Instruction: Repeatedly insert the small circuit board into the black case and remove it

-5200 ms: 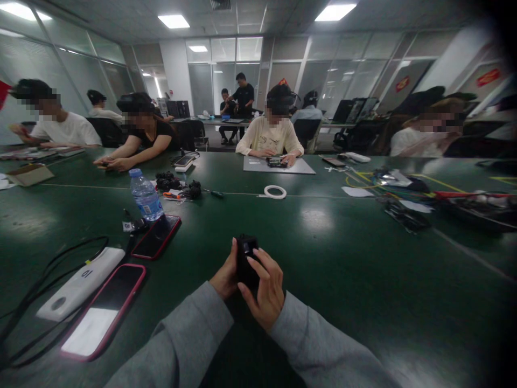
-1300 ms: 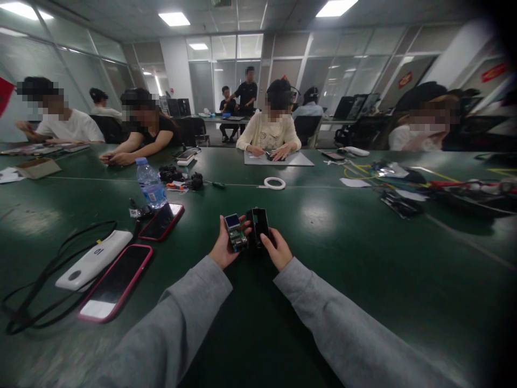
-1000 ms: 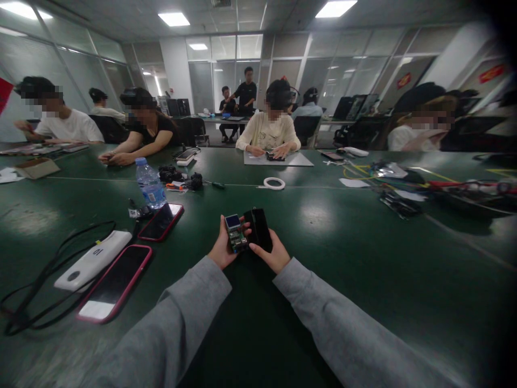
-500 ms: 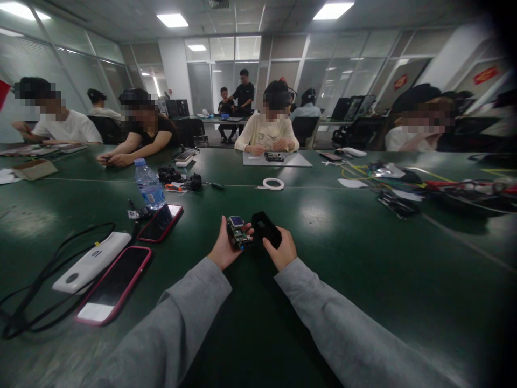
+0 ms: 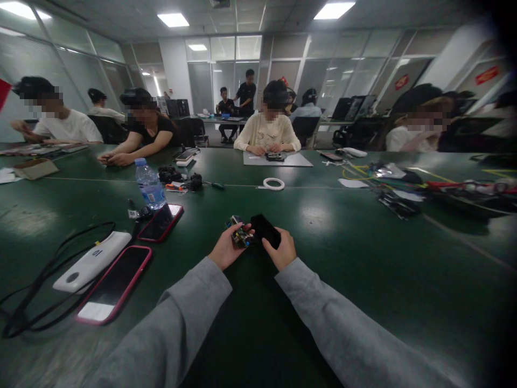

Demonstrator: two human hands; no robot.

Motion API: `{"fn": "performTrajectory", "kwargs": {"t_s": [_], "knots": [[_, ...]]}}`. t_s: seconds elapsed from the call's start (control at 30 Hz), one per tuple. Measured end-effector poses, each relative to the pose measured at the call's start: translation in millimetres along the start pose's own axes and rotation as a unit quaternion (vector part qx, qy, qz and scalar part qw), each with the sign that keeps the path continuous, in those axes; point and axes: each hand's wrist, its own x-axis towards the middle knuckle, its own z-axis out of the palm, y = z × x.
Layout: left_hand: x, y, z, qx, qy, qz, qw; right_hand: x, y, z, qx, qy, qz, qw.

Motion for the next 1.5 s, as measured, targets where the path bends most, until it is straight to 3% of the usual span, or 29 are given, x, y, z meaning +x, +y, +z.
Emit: {"fn": "performTrajectory", "kwargs": {"t_s": [0.4,1.07,1.5], "knots": [[-1,-1,-3.1,0.038,-0.016,0.010,0.999,-1,-1,-1,-0.010,-0.006,0.000,1.000],[-9,4,4.1,-0.038,-0.050,-0.014,0.998,1,-2,-2,-0.008,-0.009,-0.013,1.000],[-10,3,7.8,-0.028,-0.050,-0.017,0.998,3,-2,-5,-0.002,-0.003,-0.002,1.000]]}}
